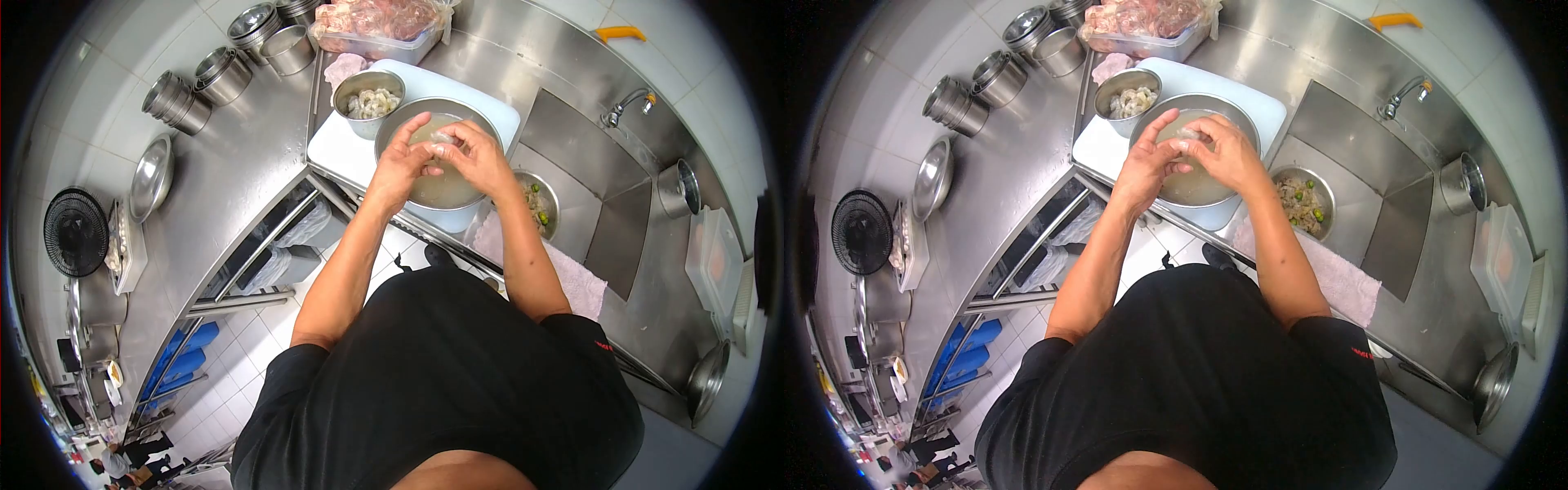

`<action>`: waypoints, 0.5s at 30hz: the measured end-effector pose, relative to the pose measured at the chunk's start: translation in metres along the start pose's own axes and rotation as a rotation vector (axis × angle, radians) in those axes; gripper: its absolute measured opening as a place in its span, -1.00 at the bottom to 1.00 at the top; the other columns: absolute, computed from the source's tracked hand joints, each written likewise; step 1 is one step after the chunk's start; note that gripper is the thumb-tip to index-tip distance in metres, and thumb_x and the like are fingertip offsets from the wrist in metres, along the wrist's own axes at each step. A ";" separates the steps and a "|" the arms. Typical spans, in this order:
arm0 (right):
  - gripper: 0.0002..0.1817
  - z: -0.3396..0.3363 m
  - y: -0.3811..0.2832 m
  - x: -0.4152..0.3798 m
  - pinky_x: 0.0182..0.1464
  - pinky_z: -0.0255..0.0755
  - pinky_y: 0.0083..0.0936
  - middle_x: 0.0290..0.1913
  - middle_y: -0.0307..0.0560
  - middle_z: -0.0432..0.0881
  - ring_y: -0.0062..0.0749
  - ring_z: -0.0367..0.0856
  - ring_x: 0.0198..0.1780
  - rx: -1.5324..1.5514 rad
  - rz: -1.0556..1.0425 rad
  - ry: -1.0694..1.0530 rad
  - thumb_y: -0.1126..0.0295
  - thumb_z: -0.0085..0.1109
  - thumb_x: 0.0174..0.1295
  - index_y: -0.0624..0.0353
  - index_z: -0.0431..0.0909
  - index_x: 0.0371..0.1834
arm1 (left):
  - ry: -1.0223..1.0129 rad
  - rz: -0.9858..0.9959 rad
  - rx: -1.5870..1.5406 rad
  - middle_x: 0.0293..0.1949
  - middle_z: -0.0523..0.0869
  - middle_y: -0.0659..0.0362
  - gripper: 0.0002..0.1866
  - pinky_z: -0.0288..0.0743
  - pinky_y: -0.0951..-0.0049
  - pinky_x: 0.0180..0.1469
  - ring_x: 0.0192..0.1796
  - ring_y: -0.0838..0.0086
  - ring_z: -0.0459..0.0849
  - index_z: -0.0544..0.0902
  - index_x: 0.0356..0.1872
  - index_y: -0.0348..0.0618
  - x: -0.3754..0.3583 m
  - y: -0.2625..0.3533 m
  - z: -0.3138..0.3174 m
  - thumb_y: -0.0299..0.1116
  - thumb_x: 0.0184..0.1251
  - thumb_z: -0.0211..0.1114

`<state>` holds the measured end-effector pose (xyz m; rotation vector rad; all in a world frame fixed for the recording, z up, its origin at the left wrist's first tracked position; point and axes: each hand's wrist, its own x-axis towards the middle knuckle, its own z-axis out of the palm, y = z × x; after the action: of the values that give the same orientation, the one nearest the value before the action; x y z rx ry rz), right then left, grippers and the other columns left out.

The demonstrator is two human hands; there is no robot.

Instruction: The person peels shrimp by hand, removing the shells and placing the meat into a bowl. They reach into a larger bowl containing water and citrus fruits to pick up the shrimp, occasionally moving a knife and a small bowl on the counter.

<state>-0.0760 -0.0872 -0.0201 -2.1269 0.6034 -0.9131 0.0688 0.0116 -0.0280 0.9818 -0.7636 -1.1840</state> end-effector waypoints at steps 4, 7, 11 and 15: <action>-0.79 0.000 0.003 0.001 -0.12 0.45 -0.23 -0.24 0.02 0.58 -0.05 0.58 -0.15 -0.108 0.012 0.027 0.37 0.23 0.21 0.24 0.63 -0.17 | 0.001 0.006 0.599 -0.07 0.72 0.20 -0.48 0.50 0.52 -0.10 -0.08 0.56 0.65 0.51 0.33 -0.11 -0.002 0.007 0.001 -0.21 0.40 0.30; -0.82 0.005 -0.003 -0.003 -0.11 0.44 -0.19 -0.23 0.03 0.58 0.01 0.56 -0.13 -0.243 0.002 0.062 0.35 0.25 0.18 0.23 0.61 -0.25 | 0.106 0.146 0.796 -0.20 0.72 0.26 -0.55 0.46 0.58 -0.21 -0.20 0.64 0.62 0.60 0.23 -0.09 -0.002 0.013 0.003 -0.18 0.39 0.32; -0.82 0.004 -0.009 -0.001 -0.15 0.44 -0.21 -0.28 0.03 0.60 -0.02 0.58 -0.19 -0.130 0.043 0.007 0.32 0.24 0.25 0.23 0.61 -0.33 | 0.121 -0.029 0.334 -0.33 0.67 0.32 -0.71 0.32 0.65 -0.36 -0.35 0.71 0.53 0.64 0.01 -0.13 0.004 0.008 -0.003 -0.19 0.41 0.30; -0.75 0.002 -0.013 -0.002 -0.19 0.44 -0.24 -0.32 0.06 0.61 -0.03 0.59 -0.25 -0.064 0.063 -0.166 0.26 0.20 0.32 0.24 0.62 -0.36 | 0.074 -0.089 0.019 -0.38 0.63 0.34 -0.77 0.28 0.65 -0.40 -0.34 0.69 0.54 0.62 -0.11 -0.15 0.004 0.009 -0.010 -0.20 0.44 0.27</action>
<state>-0.0737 -0.0772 -0.0120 -2.2015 0.6184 -0.6829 0.0824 0.0103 -0.0235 1.0781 -0.6795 -1.2119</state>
